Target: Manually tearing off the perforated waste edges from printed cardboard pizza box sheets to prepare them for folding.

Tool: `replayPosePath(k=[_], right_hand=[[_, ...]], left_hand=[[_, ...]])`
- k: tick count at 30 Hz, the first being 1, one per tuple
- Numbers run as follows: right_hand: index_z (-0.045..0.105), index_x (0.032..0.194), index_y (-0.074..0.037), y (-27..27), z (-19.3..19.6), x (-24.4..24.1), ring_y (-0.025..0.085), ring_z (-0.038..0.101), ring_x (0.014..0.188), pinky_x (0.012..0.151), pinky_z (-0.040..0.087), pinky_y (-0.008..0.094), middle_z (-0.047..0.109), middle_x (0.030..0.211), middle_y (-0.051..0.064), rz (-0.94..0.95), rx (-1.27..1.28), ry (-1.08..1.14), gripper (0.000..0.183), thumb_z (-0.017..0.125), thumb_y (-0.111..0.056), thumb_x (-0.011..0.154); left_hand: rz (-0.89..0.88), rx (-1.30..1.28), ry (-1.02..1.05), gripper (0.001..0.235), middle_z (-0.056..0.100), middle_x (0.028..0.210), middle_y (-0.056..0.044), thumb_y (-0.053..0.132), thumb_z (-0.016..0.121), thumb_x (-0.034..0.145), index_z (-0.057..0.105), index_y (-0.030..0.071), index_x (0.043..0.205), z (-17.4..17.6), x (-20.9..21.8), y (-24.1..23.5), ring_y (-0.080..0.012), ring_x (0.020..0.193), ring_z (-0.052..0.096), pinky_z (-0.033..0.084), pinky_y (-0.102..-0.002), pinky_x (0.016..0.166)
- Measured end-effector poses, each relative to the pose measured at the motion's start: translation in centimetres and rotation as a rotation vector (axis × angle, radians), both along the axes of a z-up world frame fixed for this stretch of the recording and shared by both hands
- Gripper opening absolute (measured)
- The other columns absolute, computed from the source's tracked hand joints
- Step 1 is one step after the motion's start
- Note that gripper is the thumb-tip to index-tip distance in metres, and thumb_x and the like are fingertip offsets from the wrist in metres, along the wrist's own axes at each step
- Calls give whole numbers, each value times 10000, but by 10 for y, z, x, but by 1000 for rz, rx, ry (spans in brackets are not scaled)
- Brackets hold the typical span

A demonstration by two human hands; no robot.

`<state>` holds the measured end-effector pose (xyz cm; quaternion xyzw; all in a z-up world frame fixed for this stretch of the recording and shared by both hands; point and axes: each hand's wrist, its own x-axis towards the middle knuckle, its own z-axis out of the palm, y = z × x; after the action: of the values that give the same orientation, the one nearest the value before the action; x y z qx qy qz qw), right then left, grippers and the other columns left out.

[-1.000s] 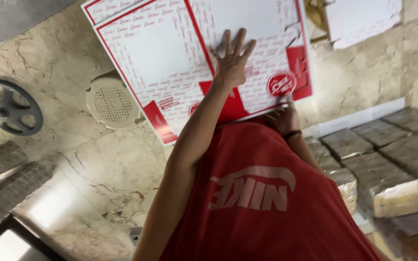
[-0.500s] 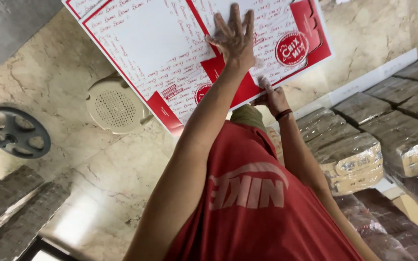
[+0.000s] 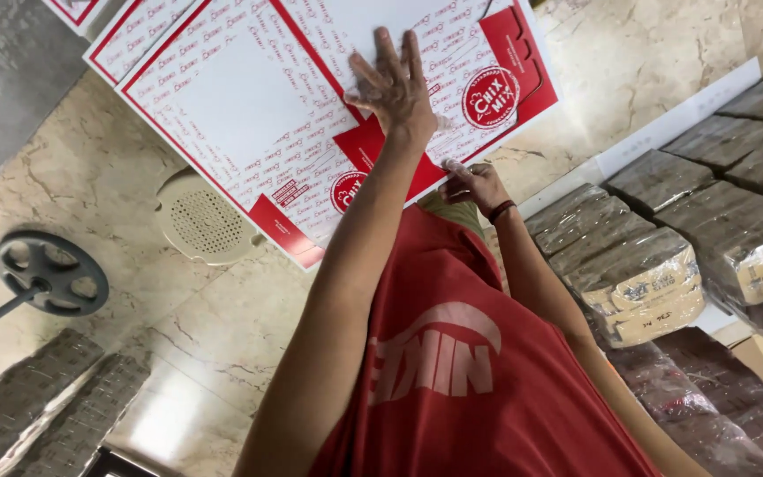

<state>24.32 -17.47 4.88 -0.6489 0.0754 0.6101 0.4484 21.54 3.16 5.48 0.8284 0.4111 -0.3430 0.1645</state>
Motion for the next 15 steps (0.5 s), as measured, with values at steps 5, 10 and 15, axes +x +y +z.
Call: replayPosePath(k=[5, 10, 15], right_hand=[[766, 819, 61, -2, -23, -2, 243, 705, 571, 605, 624, 332, 700, 627, 202, 28, 45, -61, 370, 746, -287, 945], [778, 682, 0, 13, 47, -2, 140, 712, 550, 619, 568, 223, 741, 637, 157, 164, 202, -298, 464, 713, -369, 956], [777, 1060, 13, 8, 12, -5, 258, 686, 558, 573, 597, 304, 723, 732, 165, -56, 96, 57, 382, 725, -335, 909]], left_hand=[[116, -9, -72, 1282, -368, 1581, -236, 140, 819, 879, -207, 196, 1645, -2, 6, -17, -666, 1405, -241, 136, -912, 1034], [149, 14, -83, 1236, -348, 1603, -217, -92, 693, 854, -198, 226, 1649, -5, 14, -12, -642, 1407, -258, 105, -922, 1031], [115, 2, -19, 1246, -371, 1583, -221, 1, 731, 880, -240, 223, 1628, 9, 11, -6, -652, 1414, -227, 186, -899, 1041]])
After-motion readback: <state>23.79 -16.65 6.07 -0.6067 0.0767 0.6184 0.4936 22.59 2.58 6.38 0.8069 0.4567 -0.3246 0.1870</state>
